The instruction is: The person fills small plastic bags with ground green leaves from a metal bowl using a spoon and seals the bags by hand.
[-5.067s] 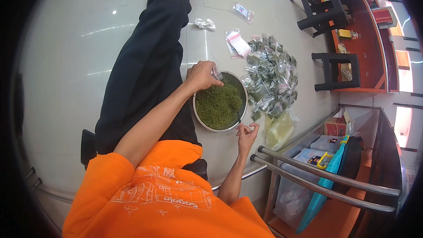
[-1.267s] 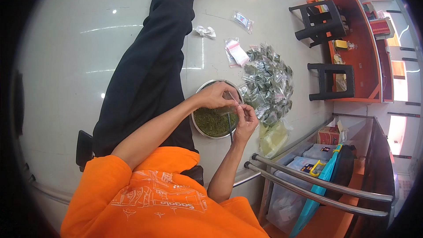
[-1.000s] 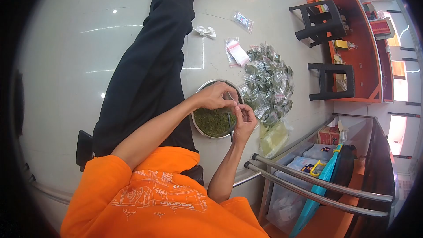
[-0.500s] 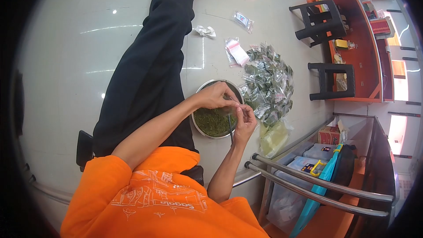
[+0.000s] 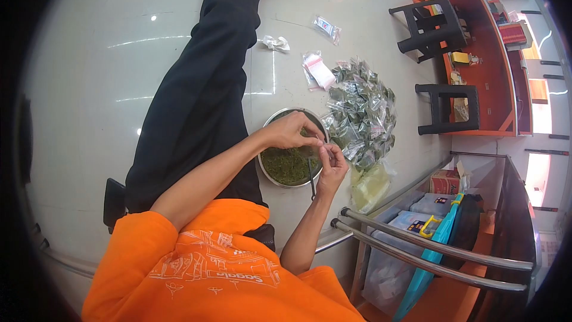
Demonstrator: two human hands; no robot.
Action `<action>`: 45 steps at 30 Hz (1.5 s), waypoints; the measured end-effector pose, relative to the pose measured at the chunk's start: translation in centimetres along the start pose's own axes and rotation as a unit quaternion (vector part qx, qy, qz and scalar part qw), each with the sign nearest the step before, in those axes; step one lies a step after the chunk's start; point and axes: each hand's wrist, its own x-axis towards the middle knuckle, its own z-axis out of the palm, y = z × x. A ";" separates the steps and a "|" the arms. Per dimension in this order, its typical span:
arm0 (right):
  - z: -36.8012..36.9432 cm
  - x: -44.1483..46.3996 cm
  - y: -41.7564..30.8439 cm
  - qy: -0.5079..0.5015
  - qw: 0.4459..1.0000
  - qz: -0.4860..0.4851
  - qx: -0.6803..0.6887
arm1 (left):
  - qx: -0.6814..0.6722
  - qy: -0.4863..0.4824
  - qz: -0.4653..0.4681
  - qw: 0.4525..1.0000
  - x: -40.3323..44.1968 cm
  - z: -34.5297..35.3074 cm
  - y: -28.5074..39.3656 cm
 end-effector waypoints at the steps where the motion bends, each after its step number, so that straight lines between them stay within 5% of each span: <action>1: -0.1 0.1 -0.1 -0.003 1.000 0.005 0.008 | 0.001 0.000 0.000 1.000 0.0 -0.1 0.0; 10: 1.4 -0.3 -0.8 -0.006 1.000 0.018 0.004 | 0.157 0.075 0.045 0.984 -0.1 -0.1 0.2; 15: 0.9 -0.1 -0.2 -0.012 1.000 0.015 0.004 | 0.040 0.002 0.005 0.999 0.0 -0.1 0.3; 22: 1.9 -0.2 -0.4 -0.017 1.000 0.009 -0.001 | 0.095 0.033 0.022 0.995 -0.1 0.1 0.0; 30: -0.4 0.1 0.2 -0.014 0.999 0.018 0.022 | -0.088 0.033 0.017 0.995 0.4 0.3 -0.8; 43: -0.4 0.1 0.3 0.007 0.989 0.031 0.147 | -0.079 0.055 0.012 0.995 -0.1 -0.3 0.7; 45: -0.3 0.0 0.1 0.003 0.988 0.031 0.149 | -0.182 0.026 0.008 0.983 -0.1 0.1 0.6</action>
